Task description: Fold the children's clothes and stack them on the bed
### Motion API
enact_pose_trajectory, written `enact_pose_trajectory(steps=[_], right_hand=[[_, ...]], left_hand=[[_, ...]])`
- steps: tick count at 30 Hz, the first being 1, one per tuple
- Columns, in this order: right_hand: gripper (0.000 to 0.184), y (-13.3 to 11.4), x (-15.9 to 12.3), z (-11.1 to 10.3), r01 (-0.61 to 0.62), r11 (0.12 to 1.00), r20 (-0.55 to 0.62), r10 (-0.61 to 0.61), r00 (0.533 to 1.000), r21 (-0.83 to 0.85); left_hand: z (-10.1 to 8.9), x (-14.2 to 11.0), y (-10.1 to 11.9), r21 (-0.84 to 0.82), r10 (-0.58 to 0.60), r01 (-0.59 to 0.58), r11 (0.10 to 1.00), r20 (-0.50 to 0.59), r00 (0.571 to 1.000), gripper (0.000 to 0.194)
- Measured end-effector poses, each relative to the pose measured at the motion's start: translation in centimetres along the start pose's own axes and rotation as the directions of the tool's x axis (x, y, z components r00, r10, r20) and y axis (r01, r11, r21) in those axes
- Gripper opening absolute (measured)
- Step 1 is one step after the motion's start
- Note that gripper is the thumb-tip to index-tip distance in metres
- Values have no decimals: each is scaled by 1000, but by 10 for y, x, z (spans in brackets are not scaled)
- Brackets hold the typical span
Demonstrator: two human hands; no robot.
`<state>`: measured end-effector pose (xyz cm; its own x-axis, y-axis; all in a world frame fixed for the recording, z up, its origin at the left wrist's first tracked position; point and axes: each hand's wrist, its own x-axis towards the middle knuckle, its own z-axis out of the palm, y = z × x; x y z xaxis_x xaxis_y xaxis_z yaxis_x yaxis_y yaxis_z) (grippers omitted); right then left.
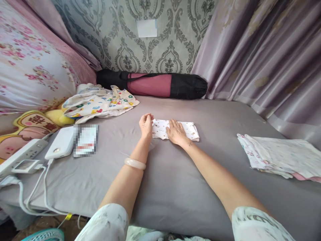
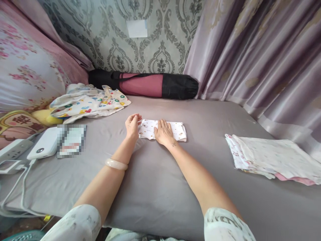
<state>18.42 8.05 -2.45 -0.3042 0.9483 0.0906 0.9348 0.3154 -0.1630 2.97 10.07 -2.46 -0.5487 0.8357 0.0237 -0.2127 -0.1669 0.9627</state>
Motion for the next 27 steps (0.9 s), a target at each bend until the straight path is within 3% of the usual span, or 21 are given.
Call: enact_pose_trajectory(steps=[6, 16, 27], right_hand=[[58, -18, 13, -10, -13, 1000, 2, 13, 1000, -4], [62, -30, 22, 12, -34, 999, 39, 33, 999, 19], [58, -43, 28, 1, -17, 999, 25, 16, 1000, 32]], left_hand=[[0, -2, 2, -20, -47, 47, 999, -19, 999, 16], [-1, 0, 3, -18, -66, 65, 998, -17, 998, 15], [-3, 0, 7, -55, -56, 53, 997, -64, 996, 14]])
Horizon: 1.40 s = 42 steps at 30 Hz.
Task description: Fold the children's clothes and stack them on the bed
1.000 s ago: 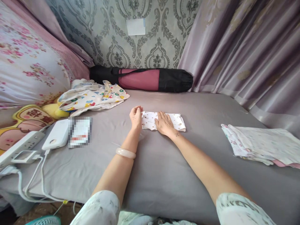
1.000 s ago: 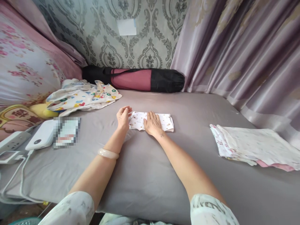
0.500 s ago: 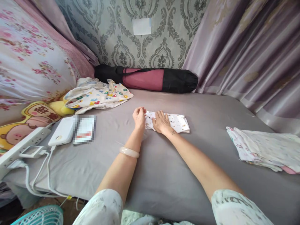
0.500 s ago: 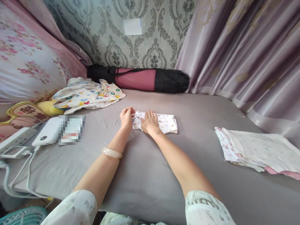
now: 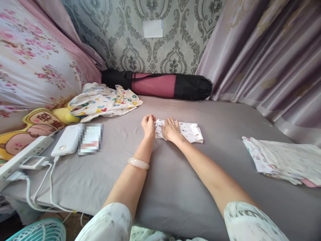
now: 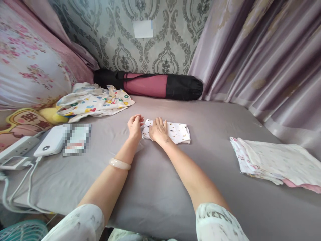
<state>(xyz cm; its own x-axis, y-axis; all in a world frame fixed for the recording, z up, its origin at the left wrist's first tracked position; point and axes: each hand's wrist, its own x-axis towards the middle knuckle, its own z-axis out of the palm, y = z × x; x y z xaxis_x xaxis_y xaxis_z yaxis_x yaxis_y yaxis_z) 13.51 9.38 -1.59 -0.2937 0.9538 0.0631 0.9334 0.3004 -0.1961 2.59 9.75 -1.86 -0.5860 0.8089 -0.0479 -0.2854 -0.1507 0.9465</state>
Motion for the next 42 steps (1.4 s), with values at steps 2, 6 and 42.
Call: enact_pose_trajectory(steps=[2, 6, 42], right_hand=[[58, -11, 3, -2, 35, 999, -7, -34, 999, 28], [60, -29, 7, 2, 61, 996, 34, -63, 997, 59], [57, 13, -9, -3, 65, 997, 79, -68, 995, 44]], left_hand=[[0, 2, 1, -18, 6, -7, 1000, -42, 999, 13], [-1, 5, 3, -21, 15, -17, 1000, -107, 994, 11], [0, 1, -5, 80, 131, -134, 988, 40, 991, 14]])
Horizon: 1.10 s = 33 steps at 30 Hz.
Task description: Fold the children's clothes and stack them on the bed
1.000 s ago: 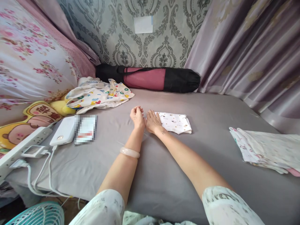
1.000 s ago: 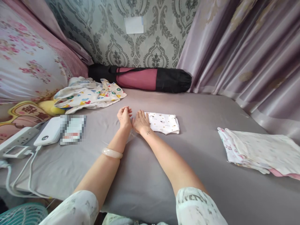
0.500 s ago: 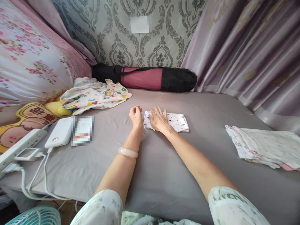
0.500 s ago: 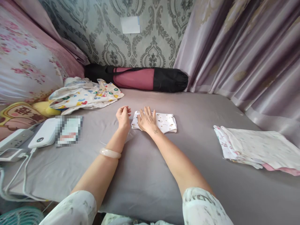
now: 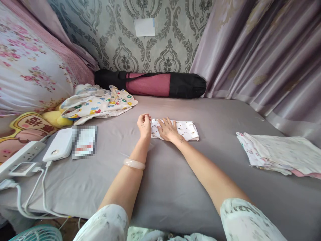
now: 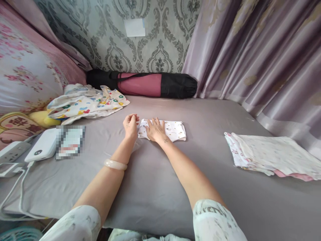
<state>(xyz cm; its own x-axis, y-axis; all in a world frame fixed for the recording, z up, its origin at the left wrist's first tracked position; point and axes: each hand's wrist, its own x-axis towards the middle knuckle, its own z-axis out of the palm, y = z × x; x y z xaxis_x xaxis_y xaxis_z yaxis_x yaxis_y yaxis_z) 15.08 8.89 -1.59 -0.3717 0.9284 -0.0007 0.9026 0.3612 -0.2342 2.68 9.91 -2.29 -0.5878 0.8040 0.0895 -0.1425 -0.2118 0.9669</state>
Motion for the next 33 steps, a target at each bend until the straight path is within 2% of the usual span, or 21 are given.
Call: enact_pose_trajectory(steps=[3, 6, 7, 9, 11, 13, 16, 19, 22, 25, 30, 33], right_hand=[[57, 11, -6, -11, 28, 999, 7, -28, 1000, 22], [58, 25, -16, -19, -13, 1000, -65, 12, 998, -15], [59, 30, -20, -20, -30, 999, -87, 27, 996, -29], [60, 37, -26, -18, -56, 997, -103, 50, 993, -49], [60, 43, -30, -13, -74, 996, -82, 69, 994, -59], [61, 45, -32, -7, -91, 994, -57, 87, 995, -64], [61, 47, -31, 0, -97, 993, -58, 93, 994, -70], [61, 47, -29, 2, -90, 993, -64, 86, 994, -72], [60, 47, -29, 0, -92, 994, -63, 88, 994, -63], [59, 50, -31, -4, -90, 995, -61, 88, 994, -38], [60, 60, -37, -13, -146, 987, -173, 133, 976, -68], [62, 64, -39, -12, -177, 982, -130, 167, 977, -69]], left_hand=[[1, 0, -1, 43, 47, -49, 998, 41, 998, 14], [3, -5, -1, 207, 178, -212, 955, 171, 969, 17], [3, -7, -2, 280, 237, -306, 910, 254, 938, 19], [5, -14, -4, 396, 314, -506, 766, 456, 833, 25], [5, -22, -9, 462, 292, -656, 597, 636, 714, 32], [5, -27, -17, 506, 209, -725, 467, 733, 647, 34], [4, -28, -26, 564, 121, -741, 366, 760, 638, 36], [3, -26, -27, 591, 86, -737, 328, 758, 647, 37], [2, -26, -23, 587, 77, -743, 321, 766, 638, 37], [3, -28, -16, 553, 126, -761, 339, 775, 619, 35], [7, -33, -7, 487, 251, -804, 342, 777, 577, 41], [8, -34, -11, 485, 206, -803, 347, 795, 570, 41]])
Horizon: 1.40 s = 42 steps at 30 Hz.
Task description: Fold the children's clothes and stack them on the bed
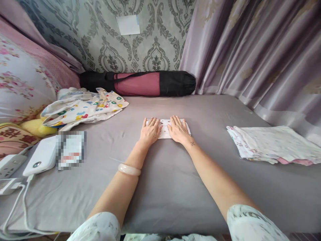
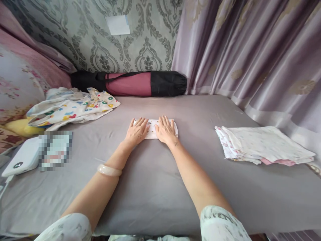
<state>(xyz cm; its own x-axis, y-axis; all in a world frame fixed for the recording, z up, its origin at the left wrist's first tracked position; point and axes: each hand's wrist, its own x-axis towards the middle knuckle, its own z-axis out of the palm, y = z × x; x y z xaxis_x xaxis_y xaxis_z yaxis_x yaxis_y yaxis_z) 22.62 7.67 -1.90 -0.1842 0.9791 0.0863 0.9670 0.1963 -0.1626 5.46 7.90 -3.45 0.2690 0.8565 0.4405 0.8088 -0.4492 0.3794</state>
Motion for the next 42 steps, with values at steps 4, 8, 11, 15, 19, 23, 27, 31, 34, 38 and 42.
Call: enact_pose_trajectory(steps=[4, 8, 11, 15, 19, 23, 27, 31, 34, 38, 42], right_hand=[[63, 2, -1, 4, -14, 1000, 79, 14, 997, 5], [62, 1, -1, 5, -12, 1000, 75, 12, 997, 7], [63, 1, 0, 3, -8, 1000, 78, 6, 997, 17], [64, 6, 1, 1, -19, 1000, 73, 18, 997, 13], [65, 14, 4, 2, -95, 995, 31, 96, 995, -34], [66, 17, 4, 5, -125, 992, 81, 127, 989, -34], [66, 16, 5, 4, -133, 990, 99, 136, 986, -36], [65, 18, 6, -1, -140, 989, 103, 143, 984, -43], [65, 24, 6, -5, -179, 982, 49, 182, 982, -62], [67, 31, 6, -4, -245, 968, 95, 249, 964, -56], [68, 32, 6, -1, -268, 962, 130, 272, 953, -45]], left_hand=[[7, -2, -5, 17, -26, 24, 1000, 100, 995, 44], [5, -2, -5, 112, -30, 12, 994, 161, 987, 47], [0, -2, 0, 208, -41, -3, 978, 204, 978, 49], [-7, -1, 5, 320, -54, -7, 947, 179, 982, 50], [-8, 0, 3, 367, -97, 32, 930, 160, 982, 53], [-6, -1, -1, 373, -143, 42, 927, 247, 958, 54], [-6, -1, 0, 372, -153, 47, 927, 263, 953, 55], [-9, -1, -1, 364, -158, 67, 929, 228, 961, 54], [-11, 1, -6, 379, -202, 153, 913, 94, 975, 56], [-10, 1, -13, 387, -285, 220, 896, 119, 951, 58], [-8, 0, -16, 381, -350, 242, 892, 246, 904, 61]])
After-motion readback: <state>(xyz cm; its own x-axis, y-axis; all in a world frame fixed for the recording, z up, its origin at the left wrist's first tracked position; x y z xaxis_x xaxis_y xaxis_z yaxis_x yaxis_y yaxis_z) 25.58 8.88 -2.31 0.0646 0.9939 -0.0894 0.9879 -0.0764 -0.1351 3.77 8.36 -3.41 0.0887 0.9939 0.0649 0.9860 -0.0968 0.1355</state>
